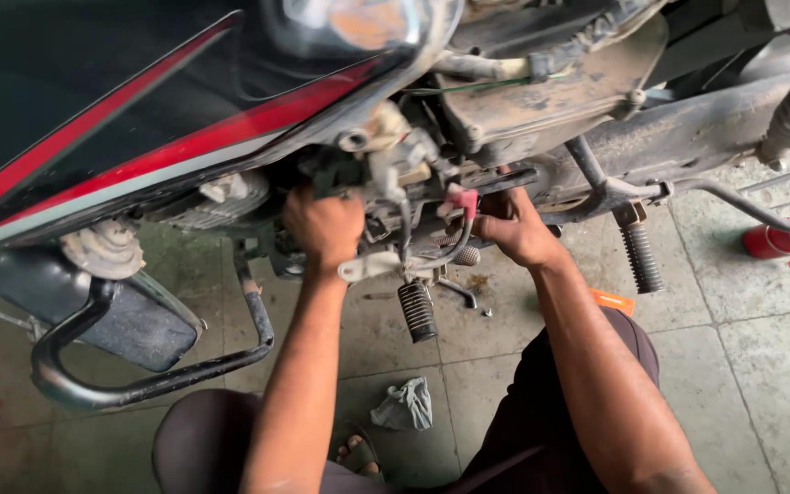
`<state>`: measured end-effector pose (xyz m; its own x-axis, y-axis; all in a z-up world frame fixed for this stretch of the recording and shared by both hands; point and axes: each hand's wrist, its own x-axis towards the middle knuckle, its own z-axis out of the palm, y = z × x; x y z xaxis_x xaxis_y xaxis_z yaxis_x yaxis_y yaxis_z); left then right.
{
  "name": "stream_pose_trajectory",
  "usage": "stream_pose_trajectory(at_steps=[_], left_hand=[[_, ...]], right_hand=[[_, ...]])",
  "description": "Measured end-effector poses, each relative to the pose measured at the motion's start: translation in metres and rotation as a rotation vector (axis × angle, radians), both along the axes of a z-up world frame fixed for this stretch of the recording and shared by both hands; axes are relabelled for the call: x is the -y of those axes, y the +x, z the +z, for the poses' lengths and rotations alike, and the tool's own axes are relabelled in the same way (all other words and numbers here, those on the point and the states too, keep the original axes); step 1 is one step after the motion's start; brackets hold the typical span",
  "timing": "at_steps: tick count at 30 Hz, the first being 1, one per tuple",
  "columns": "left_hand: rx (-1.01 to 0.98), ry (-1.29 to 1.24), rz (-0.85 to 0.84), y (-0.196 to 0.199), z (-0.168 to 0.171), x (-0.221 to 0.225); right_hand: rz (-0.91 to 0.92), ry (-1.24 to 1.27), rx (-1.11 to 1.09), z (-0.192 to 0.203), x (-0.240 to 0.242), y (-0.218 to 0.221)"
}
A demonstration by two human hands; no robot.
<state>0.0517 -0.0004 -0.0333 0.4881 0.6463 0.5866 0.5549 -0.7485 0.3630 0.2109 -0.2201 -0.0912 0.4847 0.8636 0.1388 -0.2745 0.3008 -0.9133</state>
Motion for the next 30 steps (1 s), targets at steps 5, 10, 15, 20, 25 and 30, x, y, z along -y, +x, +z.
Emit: stream_pose_trajectory(at_steps=[5,10,15,20,25,30], left_hand=[[-0.063,-0.029,0.144,0.002,0.002,0.001],[-0.053,-0.068,-0.108,-0.003,-0.010,-0.025],[0.034,-0.201,-0.386,-0.021,0.039,-0.004],[-0.147,-0.568,-0.264,-0.041,0.072,0.022],[0.339,-0.267,-0.487,-0.044,0.025,0.022],[0.191,-0.081,-0.443,-0.055,0.024,0.005]], right_hand=[[-0.164,-0.030,0.042,-0.010,-0.019,-0.011],[-0.436,0.078,0.009,-0.066,-0.043,-0.012],[-0.650,0.006,0.280,-0.043,-0.043,-0.029],[-0.671,0.138,-0.077,-0.010,-0.058,-0.057],[-0.832,0.008,0.200,-0.024,-0.065,-0.056],[-0.920,0.139,-0.097,-0.009,-0.086,-0.070]])
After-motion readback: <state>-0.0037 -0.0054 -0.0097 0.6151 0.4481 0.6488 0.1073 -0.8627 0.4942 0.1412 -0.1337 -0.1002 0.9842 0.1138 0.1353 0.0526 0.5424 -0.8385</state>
